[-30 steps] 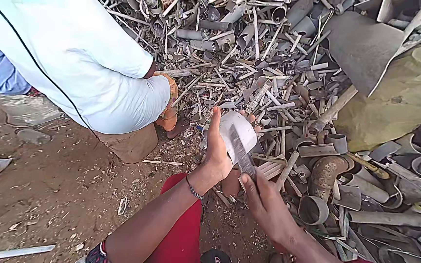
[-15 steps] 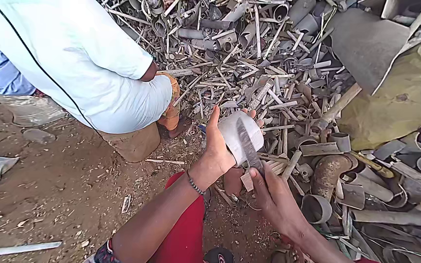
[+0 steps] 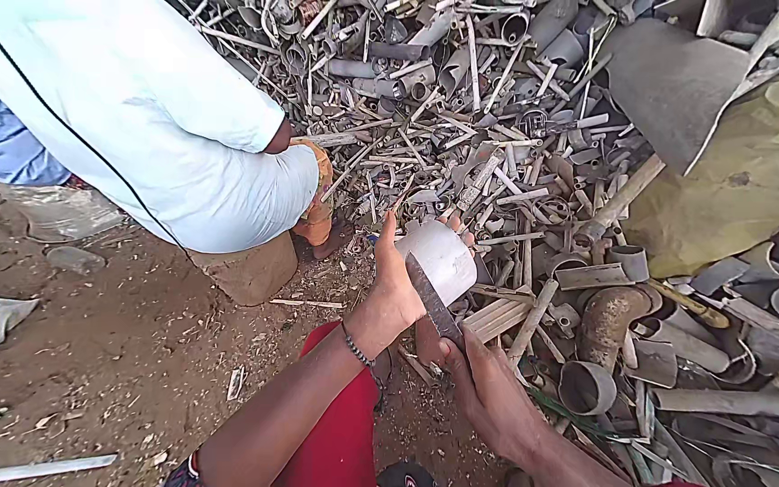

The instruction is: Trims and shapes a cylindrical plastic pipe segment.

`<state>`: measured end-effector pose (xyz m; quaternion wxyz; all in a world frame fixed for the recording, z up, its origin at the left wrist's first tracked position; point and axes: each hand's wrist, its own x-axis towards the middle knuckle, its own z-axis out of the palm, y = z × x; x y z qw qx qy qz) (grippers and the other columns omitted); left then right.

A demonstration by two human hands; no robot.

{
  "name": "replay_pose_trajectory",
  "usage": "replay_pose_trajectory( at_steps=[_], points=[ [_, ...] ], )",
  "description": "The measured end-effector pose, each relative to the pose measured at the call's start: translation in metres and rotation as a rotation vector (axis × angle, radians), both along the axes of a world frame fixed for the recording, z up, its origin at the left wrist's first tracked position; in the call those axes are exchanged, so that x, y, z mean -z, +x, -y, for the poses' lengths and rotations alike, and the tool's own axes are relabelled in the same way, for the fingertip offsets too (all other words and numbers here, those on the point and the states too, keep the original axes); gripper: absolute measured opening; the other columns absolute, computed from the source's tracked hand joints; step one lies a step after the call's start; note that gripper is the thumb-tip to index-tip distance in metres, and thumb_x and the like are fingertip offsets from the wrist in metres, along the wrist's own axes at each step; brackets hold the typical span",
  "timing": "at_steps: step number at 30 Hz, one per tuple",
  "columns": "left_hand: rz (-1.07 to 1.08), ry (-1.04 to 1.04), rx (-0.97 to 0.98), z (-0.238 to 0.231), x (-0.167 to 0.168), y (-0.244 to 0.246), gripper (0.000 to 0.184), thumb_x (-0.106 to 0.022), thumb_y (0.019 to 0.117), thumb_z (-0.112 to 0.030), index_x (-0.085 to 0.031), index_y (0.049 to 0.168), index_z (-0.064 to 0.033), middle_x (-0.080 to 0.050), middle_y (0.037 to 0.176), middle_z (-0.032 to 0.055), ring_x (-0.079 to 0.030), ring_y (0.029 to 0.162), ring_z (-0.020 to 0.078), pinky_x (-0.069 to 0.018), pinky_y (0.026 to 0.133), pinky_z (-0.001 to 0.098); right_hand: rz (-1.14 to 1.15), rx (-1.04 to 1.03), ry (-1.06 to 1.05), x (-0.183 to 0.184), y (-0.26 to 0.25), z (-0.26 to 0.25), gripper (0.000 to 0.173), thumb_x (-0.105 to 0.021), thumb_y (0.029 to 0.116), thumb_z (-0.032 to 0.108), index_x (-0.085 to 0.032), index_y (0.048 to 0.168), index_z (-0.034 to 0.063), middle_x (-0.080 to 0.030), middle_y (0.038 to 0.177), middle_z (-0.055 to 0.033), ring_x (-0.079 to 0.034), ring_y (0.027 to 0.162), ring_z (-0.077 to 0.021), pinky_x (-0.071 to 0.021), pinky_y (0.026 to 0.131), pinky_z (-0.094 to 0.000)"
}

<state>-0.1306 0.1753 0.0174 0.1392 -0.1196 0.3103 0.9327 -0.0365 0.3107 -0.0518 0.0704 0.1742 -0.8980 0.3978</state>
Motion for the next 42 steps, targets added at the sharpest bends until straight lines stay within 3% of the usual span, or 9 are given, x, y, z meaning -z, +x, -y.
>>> replay_pose_trajectory(
  at_steps=[4, 11, 16, 19, 21, 29, 33, 37, 42],
  points=[
    [-0.092, 0.055, 0.024, 0.000, -0.007, 0.004, 0.085, -0.021, 0.0962, -0.077, -0.059, 0.135, -0.0118, -0.070, 0.120, 0.0149, -0.069, 0.108, 0.0295, -0.0583, 0.089, 0.0474, -0.102, 0.051, -0.154, -0.011, -0.014, -0.010, 0.043, -0.035, 0.1098, 0.040, -0.059, 0.106, 0.0048, -0.045, 0.057, 0.0060, -0.049, 0.045, -0.0041, -0.0448, 0.043, -0.0239],
    [-0.016, 0.011, -0.003, 0.000, -0.008, 0.003, 0.081, -0.025, 0.0962, -0.077, -0.061, 0.131, -0.0127, -0.071, 0.118, 0.0133, -0.070, 0.108, 0.0292, -0.0585, 0.088, 0.0502, -0.265, 0.076, 0.022, -0.014, -0.004, -0.008, 0.039, -0.041, 0.1077, 0.038, -0.060, 0.103, 0.0048, -0.048, 0.054, 0.0026, -0.052, 0.044, -0.0104, -0.0446, 0.041, -0.0296],
    [-0.176, 0.021, 0.030, 0.005, -0.006, 0.003, 0.081, -0.025, 0.0987, -0.074, -0.062, 0.133, -0.0095, -0.070, 0.123, 0.0163, -0.069, 0.112, 0.0323, -0.0575, 0.093, 0.0511, -0.605, 0.147, -0.352, -0.021, -0.009, -0.026, 0.030, -0.039, 0.1112, 0.040, -0.043, 0.127, 0.0146, -0.059, 0.078, 0.0031, -0.060, 0.059, -0.0039, -0.0556, 0.051, -0.0231],
    [-0.253, -0.083, 0.004, 0.002, -0.004, 0.003, 0.078, -0.024, 0.1012, -0.070, -0.059, 0.136, -0.0099, -0.069, 0.125, 0.0164, -0.068, 0.114, 0.0323, -0.0558, 0.096, 0.0505, -0.328, 0.056, -0.041, 0.006, -0.012, -0.020, 0.035, -0.045, 0.1062, 0.029, -0.057, 0.119, -0.0008, -0.056, 0.060, -0.0013, -0.058, 0.048, -0.0139, -0.0504, 0.046, -0.0330],
    [-0.246, -0.135, -0.034, 0.002, -0.007, 0.002, 0.074, -0.025, 0.1028, -0.067, -0.059, 0.135, -0.0096, -0.070, 0.122, 0.0160, -0.070, 0.110, 0.0309, -0.0575, 0.093, 0.0484, -0.200, 0.061, 0.007, 0.005, -0.018, -0.020, 0.034, -0.045, 0.1045, 0.028, -0.059, 0.117, 0.0001, -0.052, 0.055, 0.0012, -0.055, 0.045, -0.0113, -0.0483, 0.043, -0.0307],
    [-0.196, -0.034, 0.128, 0.001, -0.008, 0.006, 0.075, -0.028, 0.1022, -0.067, -0.061, 0.134, -0.0081, -0.069, 0.122, 0.0180, -0.069, 0.110, 0.0327, -0.0571, 0.094, 0.0505, -0.045, 0.124, -0.454, -0.020, -0.039, -0.040, 0.031, -0.069, 0.0930, 0.039, -0.070, 0.100, 0.0096, -0.062, 0.084, 0.0015, -0.055, 0.047, -0.0045, -0.0534, 0.042, -0.0230],
    [-0.124, -0.028, 0.102, 0.003, -0.013, 0.005, 0.072, -0.032, 0.1016, -0.066, -0.062, 0.133, -0.0078, -0.070, 0.117, 0.0163, -0.071, 0.105, 0.0302, -0.0602, 0.087, 0.0470, 0.025, 0.157, -0.530, -0.027, -0.046, -0.038, 0.053, -0.076, 0.0866, 0.034, -0.054, 0.124, 0.0034, -0.065, 0.089, 0.0005, -0.059, 0.051, -0.0059, -0.0546, 0.044, -0.0226],
    [-0.163, -0.010, 0.126, 0.003, -0.007, 0.005, 0.078, -0.031, 0.1001, -0.069, -0.061, 0.133, -0.0054, -0.069, 0.119, 0.0202, -0.070, 0.106, 0.0331, -0.0589, 0.089, 0.0493, 0.161, 0.012, -0.599, -0.033, -0.051, -0.044, 0.017, -0.068, 0.0948, 0.024, -0.062, 0.102, 0.0095, -0.062, 0.065, 0.0052, -0.055, 0.042, -0.0058, -0.0504, 0.037, -0.0218],
    [-0.415, -0.136, 0.247, -0.002, 0.009, 0.014, 0.071, -0.021, 0.1059, -0.059, -0.053, 0.144, -0.0070, -0.066, 0.129, 0.0221, -0.067, 0.114, 0.0341, -0.0565, 0.096, 0.0485, 0.067, 0.126, -0.599, -0.033, -0.042, -0.031, 0.024, -0.066, 0.0971, 0.031, -0.059, 0.106, 0.0100, -0.059, 0.065, 0.0052, -0.053, 0.041, -0.0056, -0.0502, 0.037, -0.0229]
  ],
)
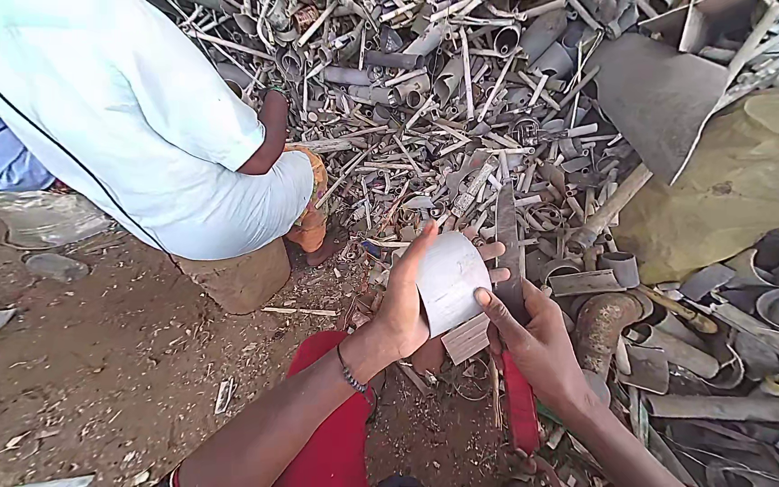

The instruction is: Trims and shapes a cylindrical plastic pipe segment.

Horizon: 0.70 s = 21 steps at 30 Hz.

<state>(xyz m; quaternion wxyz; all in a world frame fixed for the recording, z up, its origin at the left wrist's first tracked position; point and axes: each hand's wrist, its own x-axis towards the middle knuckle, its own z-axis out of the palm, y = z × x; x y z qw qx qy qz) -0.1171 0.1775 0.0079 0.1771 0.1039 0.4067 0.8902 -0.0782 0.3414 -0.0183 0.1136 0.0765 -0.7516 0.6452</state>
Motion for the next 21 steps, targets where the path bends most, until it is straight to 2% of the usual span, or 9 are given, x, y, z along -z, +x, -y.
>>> replay_pose_trajectory(
  at_steps=[2, 3, 4, 6, 10, 13, 16, 18, 21],
  points=[
    [-0.034, -0.032, -0.019, -0.003, 0.001, 0.002, 0.062, -0.021, 0.1083, -0.046, -0.051, 0.146, -0.0068, -0.067, 0.126, 0.0197, -0.069, 0.111, 0.0300, -0.0574, 0.094, 0.0442, -0.131, 0.148, 0.256, 0.001, 0.001, -0.001, 0.043, -0.064, 0.0966, 0.042, -0.056, 0.118, 0.0058, -0.061, 0.085, 0.0022, -0.058, 0.057, -0.0021, -0.0539, 0.050, -0.0204],
    [-0.047, -0.047, -0.046, -0.003, 0.000, 0.004, 0.058, -0.022, 0.1085, -0.042, -0.052, 0.144, -0.0071, -0.068, 0.125, 0.0174, -0.069, 0.110, 0.0272, -0.0576, 0.093, 0.0422, -0.215, 0.188, 0.373, 0.001, 0.002, -0.001, 0.049, -0.059, 0.0996, 0.042, -0.055, 0.125, 0.0006, -0.061, 0.099, -0.0030, -0.059, 0.072, -0.0031, -0.0529, 0.063, -0.0205],
    [-0.058, -0.058, -0.087, -0.004, -0.001, 0.006, 0.055, -0.022, 0.1089, -0.039, -0.055, 0.140, -0.0072, -0.068, 0.122, 0.0149, -0.069, 0.108, 0.0246, -0.0580, 0.092, 0.0403, -0.305, 0.216, 0.469, 0.001, 0.002, -0.002, 0.047, -0.053, 0.1034, 0.040, -0.056, 0.126, -0.0021, -0.061, 0.102, -0.0069, -0.060, 0.077, -0.0054, -0.0527, 0.067, -0.0218],
    [-0.070, -0.109, -0.188, -0.006, -0.005, 0.011, 0.050, -0.025, 0.1091, -0.038, -0.060, 0.134, -0.0117, -0.068, 0.121, 0.0080, -0.068, 0.109, 0.0182, -0.0573, 0.093, 0.0359, -0.452, 0.266, 0.622, -0.001, 0.005, 0.000, 0.042, -0.042, 0.1080, 0.033, -0.061, 0.122, -0.0021, -0.064, 0.084, -0.0056, -0.059, 0.063, -0.0082, -0.0512, 0.056, -0.0252],
    [-0.280, -0.104, -0.176, -0.004, 0.003, 0.005, 0.059, -0.027, 0.1067, -0.046, -0.045, 0.148, -0.0081, -0.065, 0.133, 0.0119, -0.066, 0.118, 0.0237, -0.0530, 0.103, 0.0420, -0.579, 0.255, 0.816, 0.013, 0.023, 0.020, 0.029, -0.040, 0.1065, 0.023, -0.059, 0.111, 0.0011, -0.057, 0.064, -0.0027, -0.055, 0.045, -0.0153, -0.0453, 0.040, -0.0303],
    [-0.352, -0.061, -0.188, -0.005, 0.009, 0.003, 0.064, -0.035, 0.1052, -0.051, -0.044, 0.147, -0.0024, -0.069, 0.122, 0.0190, -0.069, 0.112, 0.0297, -0.0550, 0.101, 0.0459, -0.609, 0.308, 0.967, 0.022, 0.025, 0.025, 0.021, -0.045, 0.1022, 0.017, -0.057, 0.105, 0.0003, -0.058, 0.062, -0.0059, -0.057, 0.041, -0.0197, -0.0452, 0.036, -0.0320],
    [-0.385, -0.137, -0.260, -0.007, 0.010, 0.004, 0.059, -0.047, 0.1038, -0.043, -0.046, 0.146, -0.0012, -0.071, 0.118, 0.0183, -0.070, 0.109, 0.0285, -0.0566, 0.100, 0.0444, -0.611, 0.415, 1.052, 0.012, 0.011, 0.015, 0.022, -0.050, 0.0992, 0.011, -0.062, 0.106, -0.0050, -0.059, 0.062, -0.0115, -0.058, 0.042, -0.0260, -0.0446, 0.035, -0.0361],
    [-0.338, -0.145, -0.292, -0.010, 0.010, 0.006, 0.055, -0.046, 0.1046, -0.038, -0.048, 0.145, -0.0011, -0.071, 0.116, 0.0178, -0.071, 0.107, 0.0280, -0.0573, 0.099, 0.0441, -0.581, 0.403, 1.026, 0.011, 0.010, 0.016, 0.024, -0.049, 0.0984, 0.012, -0.061, 0.110, -0.0056, -0.058, 0.060, -0.0105, -0.059, 0.042, -0.0263, -0.0448, 0.037, -0.0368],
    [-0.311, -0.098, -0.314, -0.014, 0.011, 0.005, 0.056, -0.043, 0.1047, -0.040, -0.048, 0.144, 0.0001, -0.071, 0.115, 0.0199, -0.071, 0.105, 0.0291, -0.0586, 0.096, 0.0446, -0.591, 0.379, 1.017, 0.015, 0.022, 0.030, 0.017, -0.050, 0.0979, 0.011, -0.061, 0.104, -0.0015, -0.058, 0.060, -0.0081, -0.058, 0.041, -0.0230, -0.0455, 0.036, -0.0343]
  ],
)
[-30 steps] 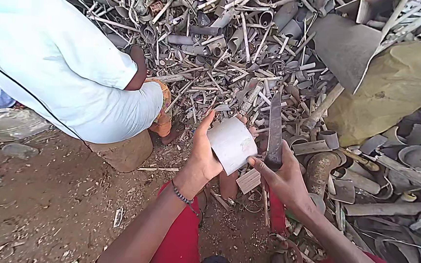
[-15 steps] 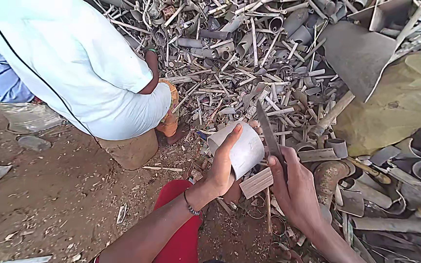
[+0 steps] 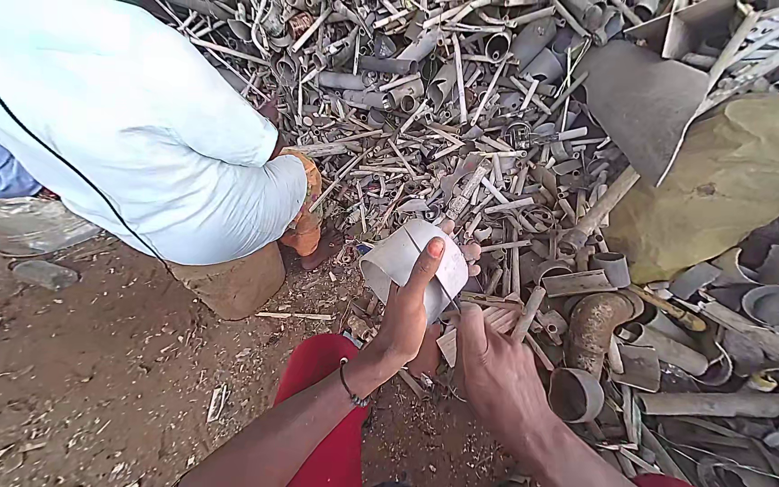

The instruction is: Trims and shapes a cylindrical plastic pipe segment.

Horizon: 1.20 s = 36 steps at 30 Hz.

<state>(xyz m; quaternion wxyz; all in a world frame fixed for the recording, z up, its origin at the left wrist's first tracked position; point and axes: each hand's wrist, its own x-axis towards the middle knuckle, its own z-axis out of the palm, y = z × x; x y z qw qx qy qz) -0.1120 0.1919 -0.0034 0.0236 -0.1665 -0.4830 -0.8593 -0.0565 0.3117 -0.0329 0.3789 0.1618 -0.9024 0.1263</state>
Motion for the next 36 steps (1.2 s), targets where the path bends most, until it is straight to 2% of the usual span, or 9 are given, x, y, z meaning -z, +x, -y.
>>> replay_pose_trajectory(
  at_steps=[3, 6, 11, 15, 18, 21, 24, 29, 36],
  points=[
    [-0.024, -0.008, -0.011, 0.002, 0.000, 0.003, 0.059, -0.043, 0.1028, -0.045, -0.050, 0.143, -0.0015, -0.072, 0.112, 0.0167, -0.072, 0.102, 0.0260, -0.0587, 0.095, 0.0428, 0.003, 0.037, -0.001, -0.004, -0.005, 0.000, 0.017, -0.053, 0.0962, 0.009, -0.061, 0.104, -0.0034, -0.057, 0.060, -0.0100, -0.058, 0.041, -0.0258, -0.0450, 0.035, -0.0363],
    [0.026, -0.064, -0.067, -0.001, -0.003, 0.007, 0.054, -0.041, 0.1039, -0.041, -0.051, 0.141, -0.0035, -0.071, 0.118, 0.0151, -0.070, 0.108, 0.0244, -0.0582, 0.096, 0.0411, 0.099, 0.058, -0.021, -0.015, -0.011, -0.013, 0.030, -0.051, 0.0967, 0.010, -0.060, 0.119, -0.0066, -0.060, 0.060, -0.0112, -0.062, 0.045, -0.0301, -0.0470, 0.040, -0.0411],
    [0.025, -0.047, -0.031, 0.000, 0.000, 0.000, 0.053, -0.036, 0.1068, -0.038, -0.050, 0.144, -0.0022, -0.072, 0.113, 0.0182, -0.072, 0.103, 0.0278, -0.0580, 0.096, 0.0441, 0.056, 0.020, 0.012, -0.004, -0.001, -0.001, 0.020, -0.055, 0.0929, 0.009, -0.063, 0.108, -0.0025, -0.058, 0.060, -0.0107, -0.059, 0.041, -0.0270, -0.0455, 0.036, -0.0377],
    [0.040, -0.127, -0.104, 0.001, -0.002, 0.005, 0.049, -0.044, 0.1032, -0.038, -0.054, 0.139, -0.0057, -0.070, 0.116, 0.0096, -0.069, 0.106, 0.0185, -0.0578, 0.095, 0.0368, 0.193, 0.077, -0.022, -0.019, -0.010, -0.017, 0.030, -0.053, 0.0963, 0.009, -0.060, 0.122, -0.0052, -0.062, 0.063, -0.0135, -0.064, 0.050, -0.0339, -0.0486, 0.043, -0.0447],
    [0.072, -0.098, 0.004, 0.001, -0.004, 0.003, 0.052, -0.031, 0.1074, -0.038, -0.052, 0.141, -0.0049, -0.072, 0.117, 0.0141, -0.072, 0.103, 0.0246, -0.0587, 0.093, 0.0414, 0.092, 0.044, 0.003, -0.010, -0.003, -0.008, 0.023, -0.053, 0.0959, 0.010, -0.063, 0.112, -0.0039, -0.058, 0.059, -0.0099, -0.059, 0.042, -0.0278, -0.0456, 0.036, -0.0391],
    [0.005, -0.099, -0.023, 0.005, 0.001, 0.000, 0.052, -0.039, 0.1053, -0.038, -0.053, 0.140, -0.0029, -0.073, 0.113, 0.0159, -0.072, 0.102, 0.0259, -0.0586, 0.094, 0.0423, 0.130, 0.041, 0.001, -0.012, 0.000, -0.003, 0.022, -0.055, 0.0945, 0.009, -0.063, 0.112, -0.0027, -0.059, 0.061, -0.0107, -0.060, 0.043, -0.0281, -0.0469, 0.037, -0.0392],
    [-0.010, -0.163, -0.117, 0.003, -0.001, 0.008, 0.048, -0.049, 0.1011, -0.039, -0.052, 0.135, -0.0055, -0.071, 0.117, 0.0071, -0.069, 0.109, 0.0160, -0.0573, 0.097, 0.0343, 0.235, 0.103, -0.015, -0.024, -0.009, -0.016, 0.025, -0.052, 0.0994, 0.011, -0.060, 0.118, -0.0036, -0.061, 0.062, -0.0127, -0.065, 0.051, -0.0334, -0.0485, 0.044, -0.0439],
    [0.152, -0.070, 0.006, 0.007, -0.007, 0.012, 0.061, -0.024, 0.1055, -0.047, -0.053, 0.141, -0.0070, -0.068, 0.126, 0.0138, -0.067, 0.114, 0.0243, -0.0562, 0.096, 0.0416, 0.050, 0.100, -0.012, -0.013, -0.004, -0.011, 0.030, -0.051, 0.0960, 0.010, -0.062, 0.119, -0.0062, -0.058, 0.061, -0.0113, -0.059, 0.043, -0.0274, -0.0444, 0.037, -0.0371],
    [0.215, 0.148, 0.081, 0.009, -0.011, 0.002, 0.090, -0.008, 0.1000, -0.071, -0.055, 0.139, -0.0057, -0.070, 0.116, 0.0198, -0.071, 0.104, 0.0327, -0.0588, 0.092, 0.0486, -0.011, -0.027, 0.061, 0.007, 0.004, 0.000, 0.019, -0.051, 0.0986, 0.013, -0.064, 0.105, 0.0003, -0.058, 0.064, -0.0088, -0.057, 0.042, -0.0228, -0.0427, 0.034, -0.0325]
  ],
)
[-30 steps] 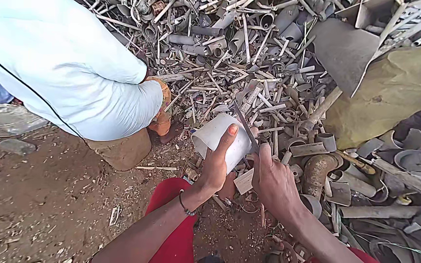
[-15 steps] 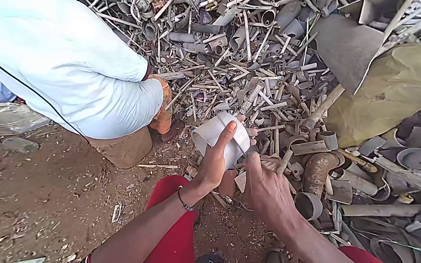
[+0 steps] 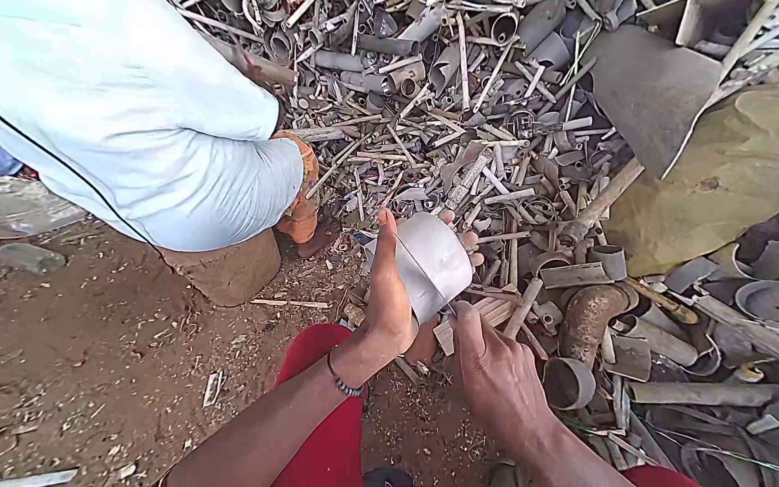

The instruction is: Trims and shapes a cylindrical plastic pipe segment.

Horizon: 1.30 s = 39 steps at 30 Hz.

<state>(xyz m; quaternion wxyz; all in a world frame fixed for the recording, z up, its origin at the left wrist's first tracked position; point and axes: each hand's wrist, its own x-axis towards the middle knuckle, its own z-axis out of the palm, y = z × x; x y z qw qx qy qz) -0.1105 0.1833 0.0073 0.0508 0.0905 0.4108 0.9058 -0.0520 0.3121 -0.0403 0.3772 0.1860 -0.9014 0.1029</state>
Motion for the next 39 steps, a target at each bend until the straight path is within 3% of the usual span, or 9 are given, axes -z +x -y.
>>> replay_pose_trajectory(
  at_steps=[2, 5, 12, 18, 23, 28, 32, 35, 39],
  points=[
    [0.009, -0.045, -0.098, -0.002, -0.003, 0.000, 0.084, -0.010, 0.1020, -0.069, -0.058, 0.136, -0.0081, -0.072, 0.114, 0.0172, -0.072, 0.103, 0.0302, -0.0590, 0.090, 0.0472, 0.085, 0.045, -0.039, -0.006, -0.008, -0.001, 0.018, -0.052, 0.0977, 0.011, -0.062, 0.104, -0.0020, -0.058, 0.061, -0.0107, -0.059, 0.042, -0.0272, -0.0450, 0.036, -0.0379],
    [0.152, -0.111, -0.208, -0.007, -0.009, 0.005, 0.067, -0.023, 0.1053, -0.063, -0.060, 0.133, -0.0136, -0.071, 0.115, 0.0100, -0.070, 0.106, 0.0230, -0.0590, 0.090, 0.0423, 0.344, 0.096, -0.102, -0.024, -0.018, -0.013, 0.027, -0.048, 0.1029, 0.014, -0.059, 0.120, -0.0047, -0.059, 0.061, -0.0118, -0.065, 0.053, -0.0339, -0.0496, 0.047, -0.0456],
    [0.098, -0.072, -0.112, 0.003, -0.005, 0.000, 0.073, -0.014, 0.1072, -0.058, -0.056, 0.138, -0.0073, -0.071, 0.118, 0.0175, -0.071, 0.106, 0.0300, -0.0585, 0.091, 0.0443, 0.075, 0.028, -0.030, -0.005, -0.009, 0.001, 0.023, -0.055, 0.0923, 0.007, -0.066, 0.110, -0.0010, -0.061, 0.067, -0.0115, -0.059, 0.043, -0.0260, -0.0448, 0.035, -0.0363],
    [-0.054, -0.224, -0.186, 0.006, -0.001, 0.005, 0.072, -0.016, 0.1043, -0.065, -0.051, 0.141, -0.0135, -0.070, 0.122, 0.0098, -0.069, 0.110, 0.0241, -0.0580, 0.094, 0.0434, 0.196, 0.062, -0.068, -0.019, -0.020, -0.005, 0.027, -0.050, 0.1002, 0.014, -0.061, 0.115, -0.0051, -0.059, 0.059, -0.0114, -0.062, 0.046, -0.0313, -0.0471, 0.041, -0.0428],
    [-0.058, -0.160, -0.170, 0.005, 0.002, 0.000, 0.080, -0.004, 0.1043, -0.061, -0.055, 0.137, -0.0085, -0.073, 0.113, 0.0143, -0.071, 0.106, 0.0274, -0.0578, 0.093, 0.0448, 0.103, -0.020, -0.048, -0.010, -0.009, 0.011, 0.019, -0.054, 0.0961, 0.012, -0.063, 0.107, -0.0010, -0.056, 0.059, -0.0073, -0.057, 0.041, -0.0242, -0.0453, 0.036, -0.0356],
    [-0.009, -0.177, -0.201, 0.003, -0.001, 0.006, 0.074, -0.011, 0.1053, -0.062, -0.055, 0.138, -0.0119, -0.070, 0.120, 0.0126, -0.070, 0.108, 0.0264, -0.0589, 0.091, 0.0442, 0.189, 0.008, -0.097, -0.019, -0.024, -0.006, 0.025, -0.048, 0.1014, 0.015, -0.060, 0.113, -0.0030, -0.056, 0.056, -0.0073, -0.061, 0.046, -0.0282, -0.0467, 0.041, -0.0401],
    [0.010, -0.108, -0.126, 0.005, 0.000, 0.002, 0.085, -0.003, 0.1033, -0.064, -0.057, 0.136, -0.0070, -0.074, 0.112, 0.0162, -0.073, 0.101, 0.0288, -0.0595, 0.090, 0.0441, 0.101, -0.038, -0.035, -0.009, -0.010, 0.009, 0.018, -0.055, 0.0930, 0.009, -0.064, 0.107, -0.0001, -0.057, 0.060, -0.0082, -0.058, 0.042, -0.0256, -0.0456, 0.036, -0.0367],
    [0.017, -0.127, -0.160, 0.006, 0.000, 0.003, 0.080, -0.009, 0.1037, -0.065, -0.056, 0.137, -0.0100, -0.069, 0.123, 0.0152, -0.070, 0.110, 0.0291, -0.0587, 0.092, 0.0466, 0.212, 0.028, -0.093, -0.020, -0.020, -0.002, 0.023, -0.051, 0.1002, 0.013, -0.062, 0.114, -0.0023, -0.059, 0.060, -0.0103, -0.063, 0.047, -0.0311, -0.0479, 0.041, -0.0432],
    [0.021, -0.115, -0.149, 0.003, -0.001, 0.005, 0.081, -0.011, 0.1035, -0.065, -0.058, 0.137, -0.0084, -0.068, 0.124, 0.0167, -0.069, 0.111, 0.0308, -0.0581, 0.092, 0.0494, 0.102, 0.030, -0.120, -0.017, -0.022, -0.009, 0.023, -0.045, 0.1020, 0.015, -0.059, 0.107, -0.0017, -0.054, 0.056, -0.0059, -0.058, 0.043, -0.0241, -0.0444, 0.038, -0.0364]
  ],
)
